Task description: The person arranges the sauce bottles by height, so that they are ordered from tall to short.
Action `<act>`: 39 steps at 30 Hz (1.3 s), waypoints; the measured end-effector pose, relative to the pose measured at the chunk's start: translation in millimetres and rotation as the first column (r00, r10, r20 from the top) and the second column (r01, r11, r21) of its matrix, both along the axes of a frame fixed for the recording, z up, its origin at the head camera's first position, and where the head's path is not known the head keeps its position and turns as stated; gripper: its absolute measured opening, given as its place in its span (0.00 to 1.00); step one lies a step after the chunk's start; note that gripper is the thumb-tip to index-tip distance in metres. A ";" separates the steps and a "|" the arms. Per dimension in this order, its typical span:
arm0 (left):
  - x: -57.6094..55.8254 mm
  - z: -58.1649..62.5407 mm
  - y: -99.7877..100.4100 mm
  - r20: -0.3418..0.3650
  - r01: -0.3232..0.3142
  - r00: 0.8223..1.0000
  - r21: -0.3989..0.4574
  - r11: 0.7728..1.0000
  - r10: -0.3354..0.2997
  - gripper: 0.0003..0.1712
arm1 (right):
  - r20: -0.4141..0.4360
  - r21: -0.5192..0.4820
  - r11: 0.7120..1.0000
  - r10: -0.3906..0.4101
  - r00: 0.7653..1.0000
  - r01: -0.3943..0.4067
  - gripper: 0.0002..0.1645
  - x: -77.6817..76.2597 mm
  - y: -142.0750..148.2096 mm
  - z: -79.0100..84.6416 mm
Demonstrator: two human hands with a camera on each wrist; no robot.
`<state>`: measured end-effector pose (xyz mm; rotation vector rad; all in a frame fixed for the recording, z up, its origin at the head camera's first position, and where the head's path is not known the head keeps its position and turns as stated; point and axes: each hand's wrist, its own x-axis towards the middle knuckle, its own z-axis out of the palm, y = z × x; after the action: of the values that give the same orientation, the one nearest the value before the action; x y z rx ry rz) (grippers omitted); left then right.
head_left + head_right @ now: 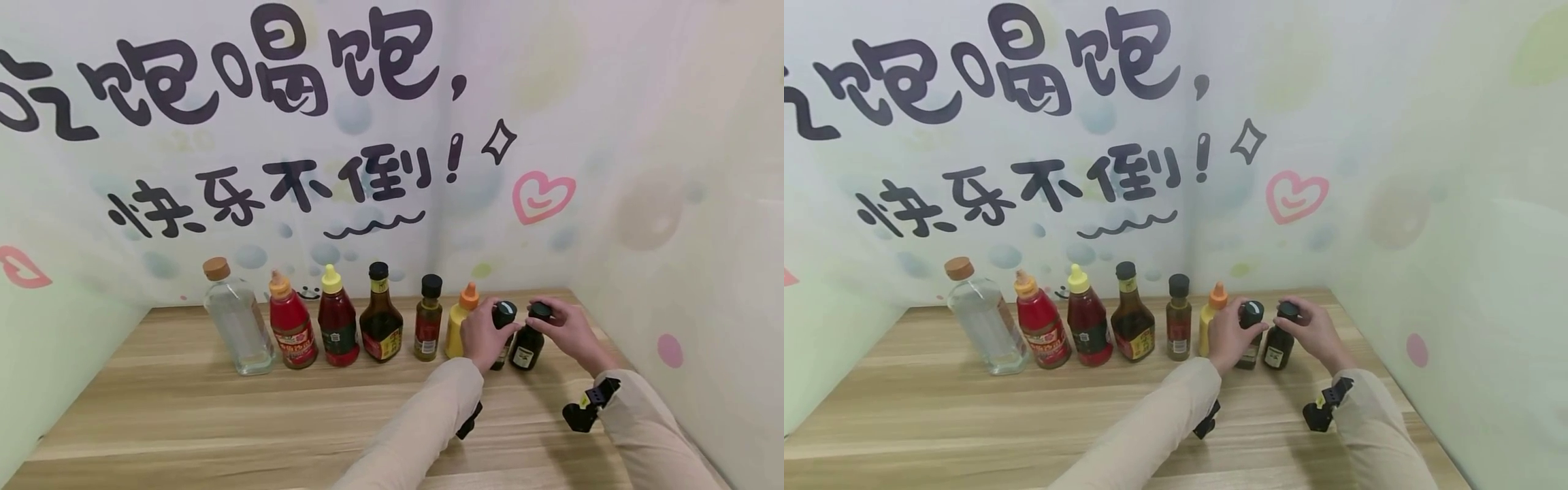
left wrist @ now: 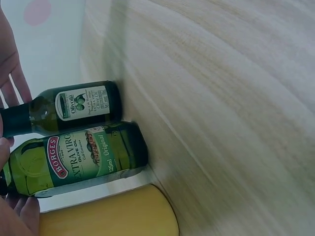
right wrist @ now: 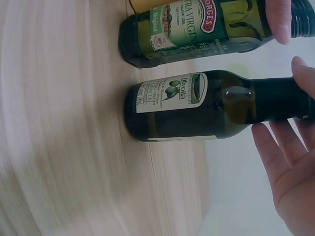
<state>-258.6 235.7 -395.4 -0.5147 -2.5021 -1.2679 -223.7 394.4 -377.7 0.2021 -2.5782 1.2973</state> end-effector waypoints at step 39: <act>22.3 10.0 -49.1 -0.144 0.327 0.930 -0.092 0.941 -0.338 0.32 | 0.106 0.082 0.990 -0.120 0.987 0.112 0.48 11.9 -6.2 4.8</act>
<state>-236.3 186.6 -385.5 -1.0514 -2.3977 -1.2017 -211.8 388.3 -372.9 -0.0071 -2.6895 1.2028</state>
